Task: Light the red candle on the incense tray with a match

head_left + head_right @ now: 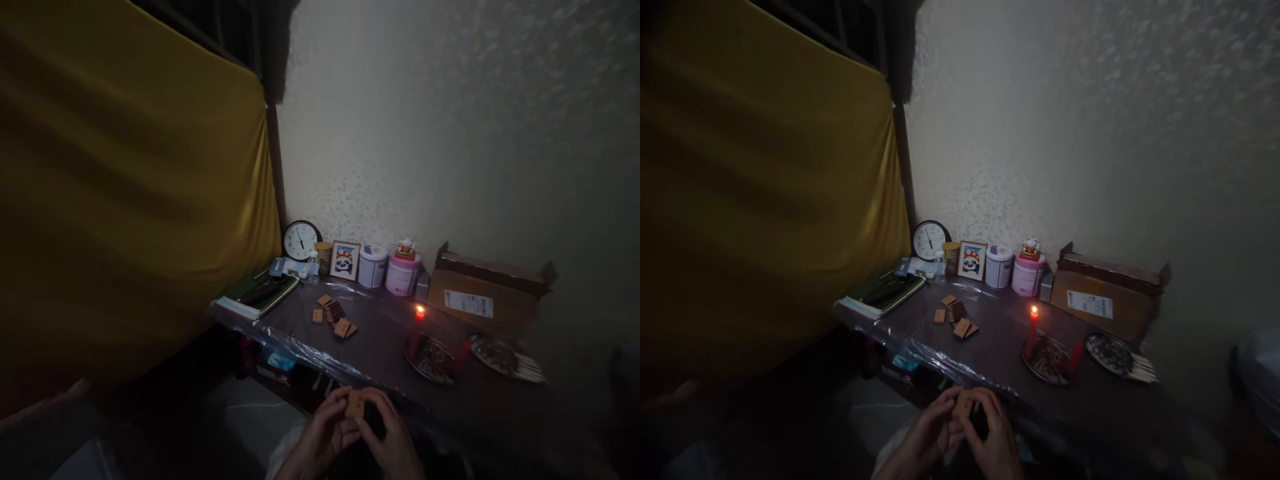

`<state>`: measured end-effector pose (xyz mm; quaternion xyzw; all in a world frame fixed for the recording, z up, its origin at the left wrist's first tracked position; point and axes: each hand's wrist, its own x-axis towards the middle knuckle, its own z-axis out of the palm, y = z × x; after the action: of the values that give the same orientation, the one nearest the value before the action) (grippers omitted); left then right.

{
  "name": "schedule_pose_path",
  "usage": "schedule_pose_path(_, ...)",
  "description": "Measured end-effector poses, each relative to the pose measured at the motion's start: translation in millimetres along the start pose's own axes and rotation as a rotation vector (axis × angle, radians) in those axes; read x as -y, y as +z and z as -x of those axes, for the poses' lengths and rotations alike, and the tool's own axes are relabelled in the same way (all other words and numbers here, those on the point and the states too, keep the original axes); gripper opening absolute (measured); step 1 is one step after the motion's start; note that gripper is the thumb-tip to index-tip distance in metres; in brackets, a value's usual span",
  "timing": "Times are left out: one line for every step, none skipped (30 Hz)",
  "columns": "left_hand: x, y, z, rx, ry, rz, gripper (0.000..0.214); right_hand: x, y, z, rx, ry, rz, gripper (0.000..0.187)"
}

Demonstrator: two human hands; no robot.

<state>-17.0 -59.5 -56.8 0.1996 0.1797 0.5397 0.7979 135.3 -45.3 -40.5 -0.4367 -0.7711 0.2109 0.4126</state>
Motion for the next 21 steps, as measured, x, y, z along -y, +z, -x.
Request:
schedule_pose_path(0,0.3,0,-0.002,0.012,0.009,0.029,-1,1,0,0.0,-0.013,-0.009,0.021)
schedule_pose_path(1,1.0,0,-0.005,0.023,0.025,0.029,-1,2,0,-0.003,-0.021,-0.019,0.02)
schedule_pose_path(1,2.1,0,-0.008,0.033,0.047,0.028,-1,3,0,-0.007,-0.026,-0.029,0.019)
schedule_pose_path(1,3.7,0,-0.009,0.038,0.07,0.025,-2,3,0,-0.014,-0.026,-0.04,0.018)
schedule_pose_path(0,5.7,1,-0.01,0.04,0.091,0.022,-2,4,0,-0.024,-0.021,-0.051,0.019)
schedule_pose_path(0,8.1,2,-0.009,0.036,0.108,0.019,-2,4,0,-0.031,-0.015,-0.065,0.019)
schedule_pose_path(-1,10.7,2,-0.008,0.028,0.12,0.016,-2,5,0,-0.034,-0.008,-0.085,0.02)
schedule_pose_path(-3,13.5,3,-0.004,0.013,0.126,0.015,-1,5,0,-0.032,0.0,-0.11,0.021)
schedule_pose_path(-4,16.4,4,0.001,-0.007,0.129,0.016,1,4,1,-0.027,0.008,-0.139,0.022)
schedule_pose_path(-6,19.2,5,0.008,-0.031,0.134,0.017,3,4,1,-0.024,0.017,-0.17,0.022)
schedule_pose_path(-7,21.8,5,0.015,-0.056,0.141,0.02,5,3,1,-0.023,0.026,-0.202,0.023)
schedule_pose_path(-9,24.3,6,0.022,-0.08,0.149,0.022,9,1,1,-0.028,0.038,-0.23,0.024)
schedule_pose_path(-10,26.5,5,0.029,-0.101,0.158,0.024,12,0,1,-0.039,0.048,-0.253,0.024)
schedule_pose_path(-11,28.5,5,0.035,-0.12,0.167,0.025,16,-2,1,-0.054,0.06,-0.268,0.024)
schedule_pose_path(-11,30.3,4,0.043,-0.137,0.174,0.025,19,-4,1,-0.073,0.071,-0.276,0.023)
schedule_pose_path(-11,32.1,2,0.051,-0.155,0.181,0.026,22,-7,1,-0.09,0.078,-0.28,0.023)
schedule_pose_path(-11,33.9,0,0.059,-0.177,0.182,0.027,24,-9,1,-0.114,0.084,-0.285,0.022)
schedule_pose_path(-11,35.9,-2,0.063,-0.188,0.167,0.027,26,-12,1,-0.129,0.085,-0.292,0.021)
schedule_pose_path(-11,38.0,-5,0.062,-0.204,0.153,0.026,26,-15,1,-0.14,0.09,-0.297,0.021)
schedule_pose_path(-10,40.4,-8,0.064,-0.213,0.137,0.026,27,-18,2,-0.151,0.099,-0.301,0.021)
schedule_pose_path(-10,43.0,-11,0.071,-0.223,0.122,0.026,27,-22,2,-0.16,0.109,-0.301,0.021)
